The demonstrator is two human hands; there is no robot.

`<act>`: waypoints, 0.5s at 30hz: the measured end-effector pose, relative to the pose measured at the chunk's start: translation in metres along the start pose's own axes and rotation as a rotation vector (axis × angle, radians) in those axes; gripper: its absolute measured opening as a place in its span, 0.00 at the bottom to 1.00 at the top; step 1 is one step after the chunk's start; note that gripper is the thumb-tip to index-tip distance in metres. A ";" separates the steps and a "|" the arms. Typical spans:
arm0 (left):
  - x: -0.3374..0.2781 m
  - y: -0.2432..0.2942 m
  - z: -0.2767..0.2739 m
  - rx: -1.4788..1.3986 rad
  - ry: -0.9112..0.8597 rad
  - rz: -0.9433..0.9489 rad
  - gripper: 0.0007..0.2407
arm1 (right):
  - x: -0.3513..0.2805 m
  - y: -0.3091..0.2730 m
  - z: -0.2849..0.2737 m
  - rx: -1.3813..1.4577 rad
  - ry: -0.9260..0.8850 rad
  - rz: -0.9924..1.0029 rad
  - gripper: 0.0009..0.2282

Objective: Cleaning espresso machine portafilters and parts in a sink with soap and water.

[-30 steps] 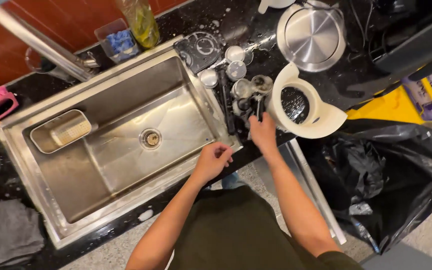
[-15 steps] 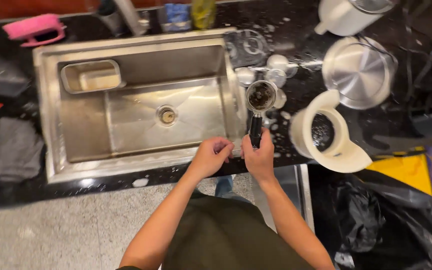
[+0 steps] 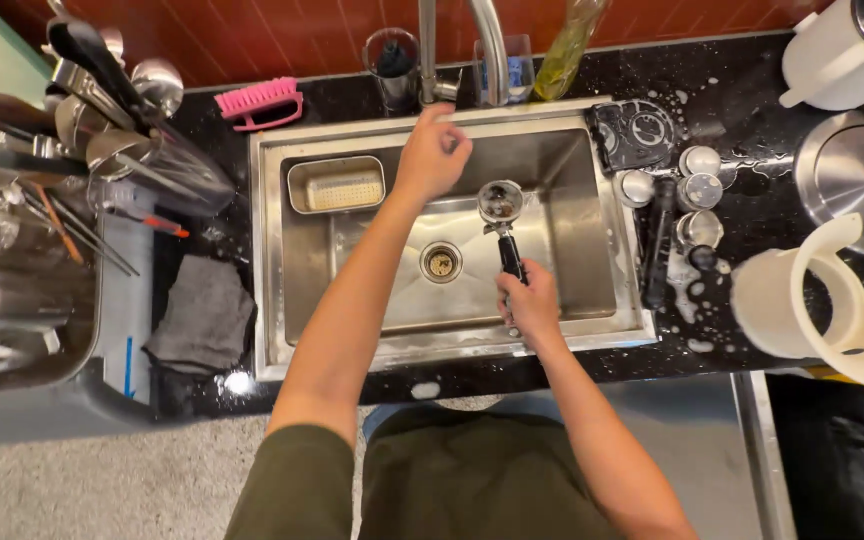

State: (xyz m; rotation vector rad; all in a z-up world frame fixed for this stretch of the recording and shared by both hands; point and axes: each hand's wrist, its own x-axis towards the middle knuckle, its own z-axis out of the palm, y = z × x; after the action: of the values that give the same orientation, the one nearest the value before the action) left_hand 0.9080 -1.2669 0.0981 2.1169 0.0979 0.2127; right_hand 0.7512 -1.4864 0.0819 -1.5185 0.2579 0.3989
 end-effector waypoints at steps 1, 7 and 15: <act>0.015 -0.008 0.006 -0.003 -0.005 0.010 0.06 | 0.005 0.005 0.005 0.003 0.009 -0.006 0.05; 0.096 -0.029 0.040 -0.135 0.008 0.352 0.07 | 0.049 0.004 0.014 0.109 -0.039 -0.130 0.04; 0.034 -0.065 0.050 -0.043 -0.027 0.178 0.07 | 0.074 0.023 -0.011 0.037 -0.129 -0.149 0.05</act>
State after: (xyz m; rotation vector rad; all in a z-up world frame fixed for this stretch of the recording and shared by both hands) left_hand 0.9519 -1.2695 0.0208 2.0853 -0.1108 0.2891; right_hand 0.8104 -1.4907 0.0304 -1.4582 0.0500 0.3703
